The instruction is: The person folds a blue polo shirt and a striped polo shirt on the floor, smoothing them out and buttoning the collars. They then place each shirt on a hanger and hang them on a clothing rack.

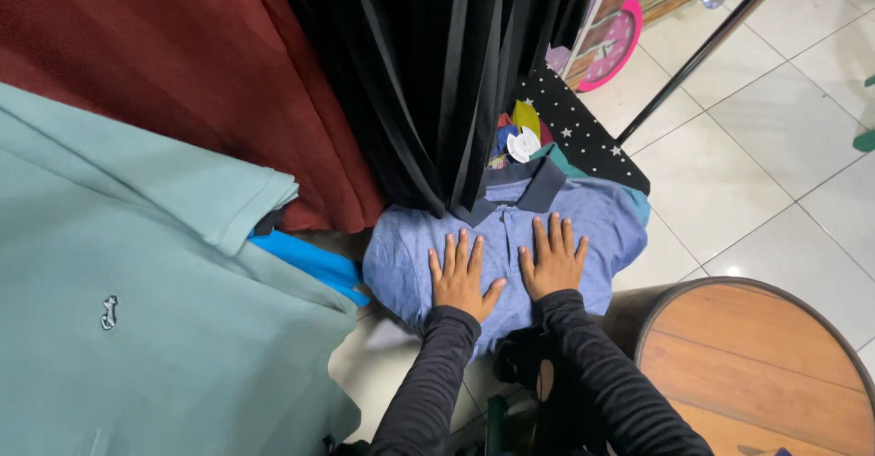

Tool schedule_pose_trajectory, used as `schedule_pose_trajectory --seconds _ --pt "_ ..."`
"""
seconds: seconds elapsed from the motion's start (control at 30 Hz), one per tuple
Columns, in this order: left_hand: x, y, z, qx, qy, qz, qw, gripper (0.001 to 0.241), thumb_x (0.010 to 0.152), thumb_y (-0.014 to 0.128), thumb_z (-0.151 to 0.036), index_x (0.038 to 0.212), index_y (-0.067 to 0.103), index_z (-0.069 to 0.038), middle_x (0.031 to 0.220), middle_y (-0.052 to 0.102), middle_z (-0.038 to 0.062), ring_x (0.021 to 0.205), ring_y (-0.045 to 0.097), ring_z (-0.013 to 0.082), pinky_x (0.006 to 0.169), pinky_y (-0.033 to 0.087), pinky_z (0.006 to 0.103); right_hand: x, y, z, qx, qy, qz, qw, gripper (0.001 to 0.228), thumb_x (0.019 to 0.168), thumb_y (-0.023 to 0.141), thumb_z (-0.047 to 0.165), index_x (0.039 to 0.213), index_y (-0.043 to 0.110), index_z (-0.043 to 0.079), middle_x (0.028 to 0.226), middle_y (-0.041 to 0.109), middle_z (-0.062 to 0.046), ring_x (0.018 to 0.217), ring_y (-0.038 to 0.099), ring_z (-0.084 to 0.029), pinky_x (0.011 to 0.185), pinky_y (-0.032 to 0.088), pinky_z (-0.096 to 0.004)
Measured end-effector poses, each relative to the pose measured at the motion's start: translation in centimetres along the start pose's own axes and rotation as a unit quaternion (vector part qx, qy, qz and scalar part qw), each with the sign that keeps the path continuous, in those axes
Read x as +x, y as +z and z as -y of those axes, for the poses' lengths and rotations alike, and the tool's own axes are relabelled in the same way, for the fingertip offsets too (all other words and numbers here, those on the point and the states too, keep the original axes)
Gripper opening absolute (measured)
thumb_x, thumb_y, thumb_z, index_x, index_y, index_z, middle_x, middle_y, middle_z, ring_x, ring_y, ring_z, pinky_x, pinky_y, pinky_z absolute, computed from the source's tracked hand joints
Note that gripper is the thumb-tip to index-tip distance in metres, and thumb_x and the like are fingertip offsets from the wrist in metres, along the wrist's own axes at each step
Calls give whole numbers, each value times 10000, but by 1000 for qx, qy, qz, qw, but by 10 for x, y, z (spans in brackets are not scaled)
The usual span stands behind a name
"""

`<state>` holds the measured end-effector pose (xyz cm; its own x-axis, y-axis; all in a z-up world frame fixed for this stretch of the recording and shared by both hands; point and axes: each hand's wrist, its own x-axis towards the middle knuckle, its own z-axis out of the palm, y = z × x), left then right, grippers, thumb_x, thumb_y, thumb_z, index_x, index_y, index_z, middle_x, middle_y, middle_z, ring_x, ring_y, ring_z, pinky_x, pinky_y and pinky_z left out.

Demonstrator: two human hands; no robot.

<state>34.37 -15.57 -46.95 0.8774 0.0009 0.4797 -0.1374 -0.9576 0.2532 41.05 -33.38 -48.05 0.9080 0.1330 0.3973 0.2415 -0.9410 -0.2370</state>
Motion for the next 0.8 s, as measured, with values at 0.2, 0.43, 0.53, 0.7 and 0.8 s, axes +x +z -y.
schedule_pose_trajectory --seconds 0.2,0.43,0.53,0.7,0.8 --pt "-10 1 4 35 -23 5 999 945 830 565 -731 1596 359 -218 1624 322 252 1537 231 446 1163 51 750 -7 16 -21 4 -29 -1 1000 657 986 459 582 1580 438 301 1645 399 -88 1544 305 -295 1236 98 -584" --pt "-12 -6 4 69 -72 -10 995 1080 703 642 -804 1575 393 -219 1614 312 285 1519 214 504 1181 62 728 -8 20 -21 0 -21 -2 1000 655 978 459 596 1571 447 318 1642 406 -72 1544 308 -284 1241 105 -581" --pt "-12 -5 5 63 -85 24 994 1104 687 643 -827 1586 363 -252 1642 268 258 1527 179 507 1159 54 741 -8 16 -18 5 -8 20 1000 651 978 454 595 1574 433 334 1655 386 -54 1552 293 -278 1237 114 -590" --pt "-3 -26 2 50 -160 66 984 1262 559 768 -824 1593 342 -240 1651 225 282 1525 178 500 1057 118 810 5 2 -22 79 39 8 996 665 932 581 536 1543 468 298 1685 316 -92 1537 288 -337 1195 209 -629" --pt "2 -25 9 50 -174 75 981 1404 479 782 -867 1625 267 -239 1658 145 342 1543 81 523 1064 39 810 29 7 -51 60 76 -23 995 698 968 562 536 1581 415 235 1695 285 -125 1557 235 -349 1175 149 -699"
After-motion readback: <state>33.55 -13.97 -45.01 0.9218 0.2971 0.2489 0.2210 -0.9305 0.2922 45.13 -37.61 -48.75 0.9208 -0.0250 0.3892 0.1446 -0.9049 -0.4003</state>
